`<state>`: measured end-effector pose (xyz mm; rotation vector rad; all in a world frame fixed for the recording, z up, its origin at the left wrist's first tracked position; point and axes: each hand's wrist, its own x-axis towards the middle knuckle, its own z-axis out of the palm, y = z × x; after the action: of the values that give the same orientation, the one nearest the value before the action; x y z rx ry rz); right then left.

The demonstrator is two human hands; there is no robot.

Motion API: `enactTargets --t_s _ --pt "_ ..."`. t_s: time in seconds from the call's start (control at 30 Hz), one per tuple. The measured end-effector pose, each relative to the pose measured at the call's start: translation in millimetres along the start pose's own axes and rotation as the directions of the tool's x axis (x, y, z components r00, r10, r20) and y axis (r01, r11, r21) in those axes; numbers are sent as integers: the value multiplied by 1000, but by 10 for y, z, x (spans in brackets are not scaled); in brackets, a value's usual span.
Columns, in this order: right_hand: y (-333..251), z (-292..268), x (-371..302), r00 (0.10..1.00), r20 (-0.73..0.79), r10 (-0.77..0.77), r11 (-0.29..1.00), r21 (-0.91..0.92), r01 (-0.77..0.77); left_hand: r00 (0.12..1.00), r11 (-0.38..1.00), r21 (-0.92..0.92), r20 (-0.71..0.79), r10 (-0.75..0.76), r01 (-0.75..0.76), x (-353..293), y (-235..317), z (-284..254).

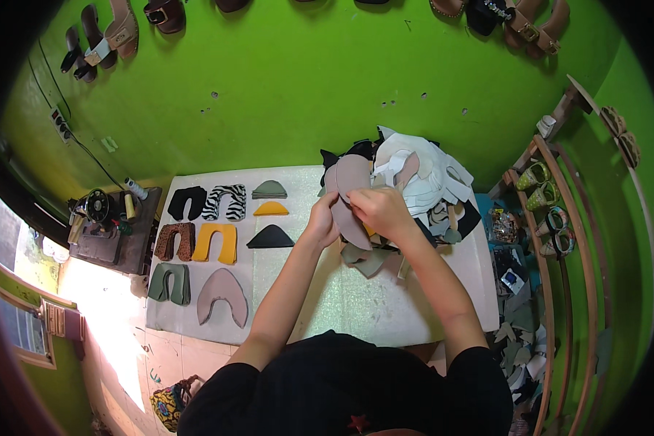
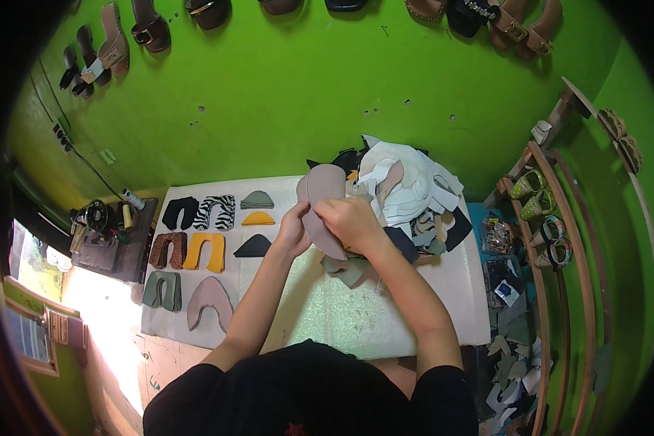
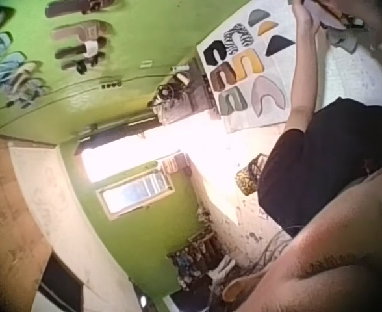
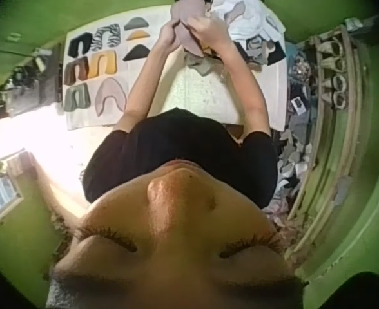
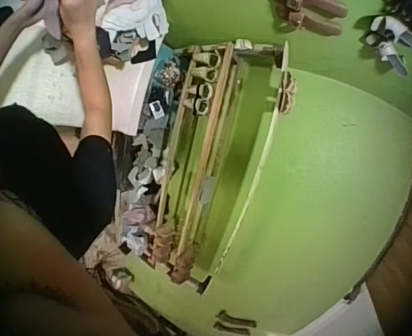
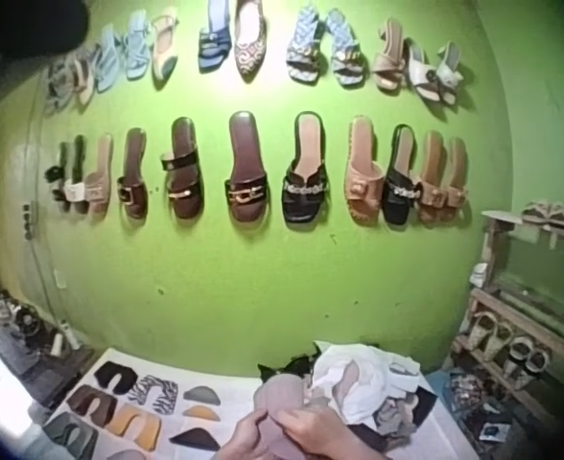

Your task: Organizing and sorting various cut-out fabric components for shoe manufacturing on a work table.

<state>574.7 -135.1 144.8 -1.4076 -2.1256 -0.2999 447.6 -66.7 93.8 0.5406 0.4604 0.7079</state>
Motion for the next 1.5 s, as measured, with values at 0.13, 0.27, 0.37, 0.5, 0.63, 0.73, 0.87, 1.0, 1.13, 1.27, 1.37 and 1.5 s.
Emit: enactTargets --t_s 0.13,0.27,0.37,0.5,0.63,0.73,0.87,1.0,1.13,1.27,1.37,1.5 --pt "-212 24 -122 979 -172 -111 994 -4 112 1000 1000 13 6 -21 21 -195 17 -62" --pt "-448 139 -230 939 -246 -240 969 -5 247 996 998 -22 74 -55 57 -330 -17 -210" --pt "-645 221 -325 953 -226 -203 977 24 213 995 997 -54 93 -45 50 -479 -20 -240" --pt "-937 276 -356 981 -185 -65 980 176 98 985 994 -102 167 -33 50 -744 61 -165" --pt "-1096 320 -371 993 -96 68 917 399 -24 986 997 -72 166 -23 35 -864 131 -277" --pt "-1161 305 -369 961 -138 239 781 615 -106 983 995 9 153 -99 99 -927 199 -464" --pt "-969 243 -324 884 -324 338 878 446 -172 942 983 -8 287 -176 186 -1033 369 -619" --pt "-791 340 -334 836 -55 546 628 687 -365 929 974 -87 329 -169 208 -1134 476 -722" --pt "-741 505 -260 800 233 553 231 880 -416 858 945 -188 492 -146 268 -1207 595 -875" --pt "-897 651 -140 767 248 591 405 731 -549 887 980 -90 447 -118 176 -1291 727 -1046" --pt "-1001 743 -70 790 115 602 572 628 -527 905 987 -41 406 -127 156 -1384 838 -1092" --pt "-1225 729 90 761 -20 648 644 549 -533 896 986 -63 429 -114 155 -1475 944 -1176"
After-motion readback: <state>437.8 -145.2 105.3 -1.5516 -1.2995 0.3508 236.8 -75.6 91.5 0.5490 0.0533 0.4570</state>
